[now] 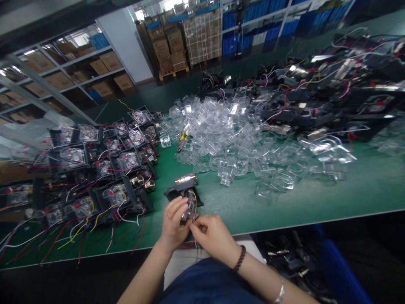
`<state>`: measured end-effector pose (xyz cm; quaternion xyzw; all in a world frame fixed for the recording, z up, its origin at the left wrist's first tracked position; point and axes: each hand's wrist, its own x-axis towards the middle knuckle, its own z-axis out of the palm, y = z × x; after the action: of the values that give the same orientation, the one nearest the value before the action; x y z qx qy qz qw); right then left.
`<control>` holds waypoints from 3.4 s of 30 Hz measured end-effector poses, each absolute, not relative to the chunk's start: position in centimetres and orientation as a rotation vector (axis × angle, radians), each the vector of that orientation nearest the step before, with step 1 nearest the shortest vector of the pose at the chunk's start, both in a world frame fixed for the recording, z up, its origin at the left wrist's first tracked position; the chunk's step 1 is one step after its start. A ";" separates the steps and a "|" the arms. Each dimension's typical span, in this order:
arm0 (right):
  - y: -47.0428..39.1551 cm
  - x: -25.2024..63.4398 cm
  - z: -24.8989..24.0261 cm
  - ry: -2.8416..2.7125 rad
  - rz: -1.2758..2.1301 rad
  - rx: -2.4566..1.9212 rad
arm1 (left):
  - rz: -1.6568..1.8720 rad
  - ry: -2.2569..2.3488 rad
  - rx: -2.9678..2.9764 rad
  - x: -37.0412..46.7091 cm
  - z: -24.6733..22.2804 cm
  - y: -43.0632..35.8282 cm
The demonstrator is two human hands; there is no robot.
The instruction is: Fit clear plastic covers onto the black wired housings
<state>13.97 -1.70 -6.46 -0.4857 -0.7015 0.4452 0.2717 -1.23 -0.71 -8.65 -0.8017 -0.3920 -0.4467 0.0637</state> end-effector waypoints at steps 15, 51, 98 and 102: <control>-2.8 13.2 -6.8 -2.045 1.112 -1.173 | -1.288 -1.445 -2.362 -1.0 -8.3 0.0; -2.7 12.4 -6.9 -1.944 0.785 -1.296 | -1.320 -1.425 -2.322 -1.1 -9.0 -0.2; -1.9 12.4 -5.9 -1.294 1.879 -1.227 | -1.309 -1.436 -2.321 -1.4 -8.4 -0.2; -1.1 13.9 -5.6 -1.656 1.397 -1.225 | -1.309 -1.461 -2.298 -1.5 -8.1 -0.6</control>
<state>13.87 -1.07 -5.55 -0.4661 -0.6303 0.5317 0.3205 -1.47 -0.58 -8.07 -0.7592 -0.4827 -0.4324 0.0600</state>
